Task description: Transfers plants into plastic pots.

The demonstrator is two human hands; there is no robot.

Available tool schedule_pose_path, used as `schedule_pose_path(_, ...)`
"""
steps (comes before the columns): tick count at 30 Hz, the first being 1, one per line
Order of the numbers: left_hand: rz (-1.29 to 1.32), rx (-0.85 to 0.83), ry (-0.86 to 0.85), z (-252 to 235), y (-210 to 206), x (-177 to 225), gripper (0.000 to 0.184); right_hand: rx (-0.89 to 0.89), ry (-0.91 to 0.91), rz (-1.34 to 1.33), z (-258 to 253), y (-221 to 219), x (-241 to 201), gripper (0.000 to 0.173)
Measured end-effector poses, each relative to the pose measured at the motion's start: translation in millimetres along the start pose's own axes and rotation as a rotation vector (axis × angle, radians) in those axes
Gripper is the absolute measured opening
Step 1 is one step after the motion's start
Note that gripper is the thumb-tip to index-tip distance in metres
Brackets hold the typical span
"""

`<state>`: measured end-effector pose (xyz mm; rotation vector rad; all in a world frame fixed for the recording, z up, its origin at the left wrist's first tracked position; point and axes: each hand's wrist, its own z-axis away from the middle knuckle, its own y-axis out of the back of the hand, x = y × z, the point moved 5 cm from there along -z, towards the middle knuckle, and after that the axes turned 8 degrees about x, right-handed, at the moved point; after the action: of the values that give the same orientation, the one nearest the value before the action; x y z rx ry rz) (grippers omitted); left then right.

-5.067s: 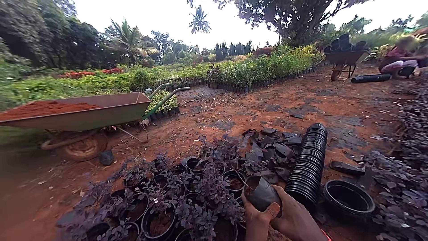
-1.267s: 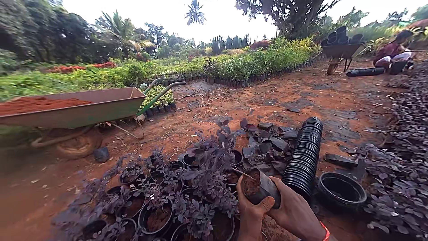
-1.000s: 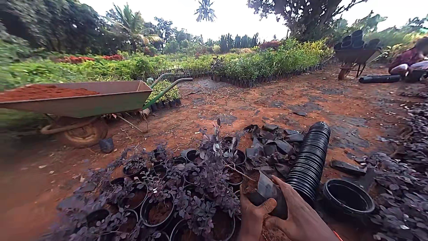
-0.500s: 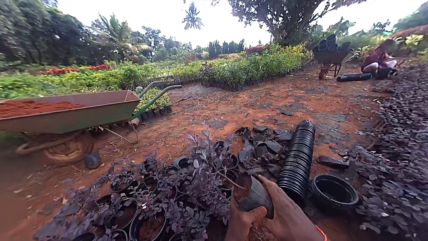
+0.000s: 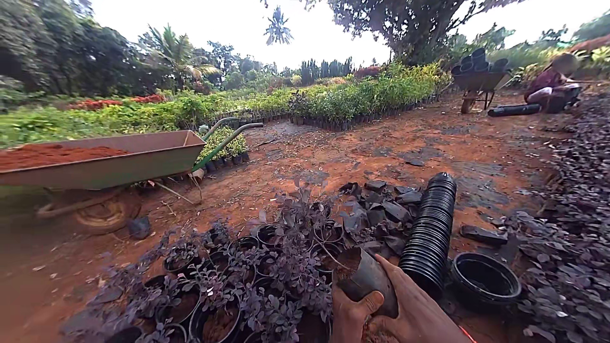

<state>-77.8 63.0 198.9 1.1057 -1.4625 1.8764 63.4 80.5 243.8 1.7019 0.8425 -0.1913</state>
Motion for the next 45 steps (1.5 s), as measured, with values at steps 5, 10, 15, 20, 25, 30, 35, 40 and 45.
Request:
schedule_pose_path(5, -0.031, 0.053, 0.026, 0.8, -7.7, -12.3, 0.109, 0.083, -0.101, 0.123, -5.0, 1.5, -2.6, 0.088)
schedule_pose_path(10, 0.084, 0.119, 0.032, -3.9, 1.6, -12.5, 0.104, 0.084, 0.073, 0.216, 7.8, 4.4, -18.0, 0.099)
schedule_pose_path(15, -0.02, -0.039, -0.099, -1.2, -3.1, 5.6, 0.113, -0.034, -0.038, -0.004, -3.0, 4.6, -6.6, 0.111)
schedule_pose_path(20, 0.052, 0.064, 0.013, -3.9, -6.6, -6.5, 0.098, 0.254, 0.061, 0.179, -4.1, 0.4, -16.5, 0.075)
schedule_pose_path(25, 0.048, -0.006, -0.068, -8.4, 0.6, 4.5, 0.095, 0.116, 0.071, 0.131, -2.6, 5.3, -16.5, 0.111)
schedule_pose_path(30, -0.093, -0.108, -0.19, -5.3, -6.8, 16.1, 0.104, 0.057, -0.118, 0.053, -11.2, 9.7, -11.5, 0.079)
schedule_pose_path(35, -0.042, -0.008, -0.179, -16.9, -3.6, 9.6, 0.105, 0.186, -0.024, 0.115, -15.9, -2.3, -19.7, 0.08)
schedule_pose_path(40, 0.038, -0.076, -0.239, -17.1, 7.1, 17.4, 0.102, 0.098, 0.047, -0.002, -18.7, 2.2, -20.4, 0.09)
schedule_pose_path(45, -0.028, -0.025, -0.211, -21.7, 5.1, 22.6, 0.107, 0.214, 0.113, 0.17, -20.8, 12.9, -27.2, 0.069)
